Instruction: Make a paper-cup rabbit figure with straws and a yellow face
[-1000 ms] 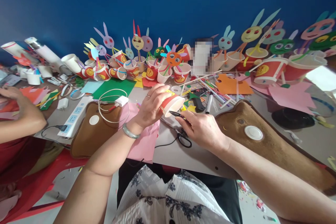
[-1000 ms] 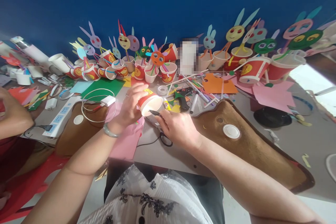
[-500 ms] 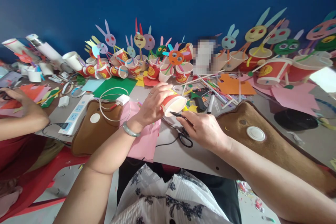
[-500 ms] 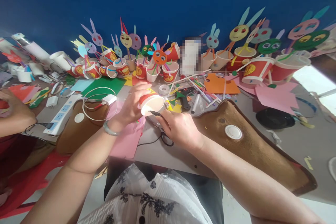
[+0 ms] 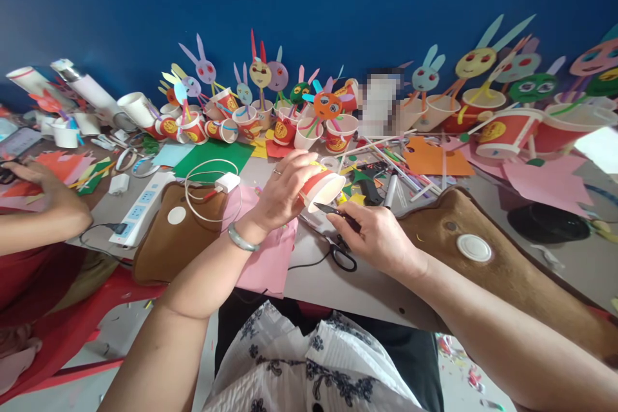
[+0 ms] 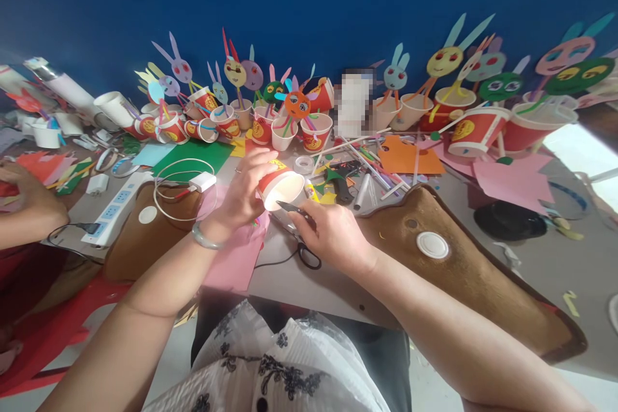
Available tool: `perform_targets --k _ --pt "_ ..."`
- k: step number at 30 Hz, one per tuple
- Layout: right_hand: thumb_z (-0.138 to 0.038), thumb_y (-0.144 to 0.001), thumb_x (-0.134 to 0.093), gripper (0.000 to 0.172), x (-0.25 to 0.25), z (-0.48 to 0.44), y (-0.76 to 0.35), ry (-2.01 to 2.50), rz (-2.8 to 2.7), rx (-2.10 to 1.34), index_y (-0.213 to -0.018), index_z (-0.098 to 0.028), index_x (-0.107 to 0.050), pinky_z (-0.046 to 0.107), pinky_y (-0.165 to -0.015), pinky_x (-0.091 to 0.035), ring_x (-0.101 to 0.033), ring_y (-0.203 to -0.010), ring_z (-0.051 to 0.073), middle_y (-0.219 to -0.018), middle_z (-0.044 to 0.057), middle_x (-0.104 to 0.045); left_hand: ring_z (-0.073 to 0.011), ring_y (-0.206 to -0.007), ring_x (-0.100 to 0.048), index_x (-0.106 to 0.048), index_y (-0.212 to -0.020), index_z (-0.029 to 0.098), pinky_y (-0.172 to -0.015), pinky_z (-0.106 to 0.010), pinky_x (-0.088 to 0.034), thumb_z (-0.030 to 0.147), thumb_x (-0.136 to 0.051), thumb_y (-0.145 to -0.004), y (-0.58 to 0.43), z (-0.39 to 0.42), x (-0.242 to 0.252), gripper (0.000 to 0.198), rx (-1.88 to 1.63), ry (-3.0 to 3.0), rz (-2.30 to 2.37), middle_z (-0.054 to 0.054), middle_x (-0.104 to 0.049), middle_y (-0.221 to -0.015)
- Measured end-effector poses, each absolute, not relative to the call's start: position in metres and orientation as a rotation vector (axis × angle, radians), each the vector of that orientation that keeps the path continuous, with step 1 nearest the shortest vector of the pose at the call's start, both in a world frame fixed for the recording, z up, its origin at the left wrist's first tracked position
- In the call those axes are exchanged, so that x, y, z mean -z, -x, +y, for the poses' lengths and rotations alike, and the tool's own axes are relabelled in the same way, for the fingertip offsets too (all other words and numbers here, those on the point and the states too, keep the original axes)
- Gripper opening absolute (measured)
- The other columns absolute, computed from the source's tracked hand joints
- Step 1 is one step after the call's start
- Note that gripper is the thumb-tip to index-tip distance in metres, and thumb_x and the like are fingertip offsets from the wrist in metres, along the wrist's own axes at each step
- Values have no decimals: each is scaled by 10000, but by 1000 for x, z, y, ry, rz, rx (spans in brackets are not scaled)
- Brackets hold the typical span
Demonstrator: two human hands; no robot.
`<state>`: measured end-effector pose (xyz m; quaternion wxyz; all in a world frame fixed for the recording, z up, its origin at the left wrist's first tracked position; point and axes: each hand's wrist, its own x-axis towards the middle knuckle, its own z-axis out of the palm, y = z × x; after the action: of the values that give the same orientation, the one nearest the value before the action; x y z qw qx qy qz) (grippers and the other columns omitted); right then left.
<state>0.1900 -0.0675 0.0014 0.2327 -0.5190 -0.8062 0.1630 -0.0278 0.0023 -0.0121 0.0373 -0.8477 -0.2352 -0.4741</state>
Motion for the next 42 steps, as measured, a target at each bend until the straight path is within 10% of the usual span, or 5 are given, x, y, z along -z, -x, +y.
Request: perform_targets --k 42 --pt "-469 -980 -491 366 -10 -66 -192 1311 -2202 -581 -768 -193 -604 258 -544 -326 -391 -509 103 -586 -20 -520 -268 -1352 -535 -443 -1379 219 -1126 -513 -454 658 -243 -1013 28 4 7 606 1380 2773 -676 -171 -595 -1362"
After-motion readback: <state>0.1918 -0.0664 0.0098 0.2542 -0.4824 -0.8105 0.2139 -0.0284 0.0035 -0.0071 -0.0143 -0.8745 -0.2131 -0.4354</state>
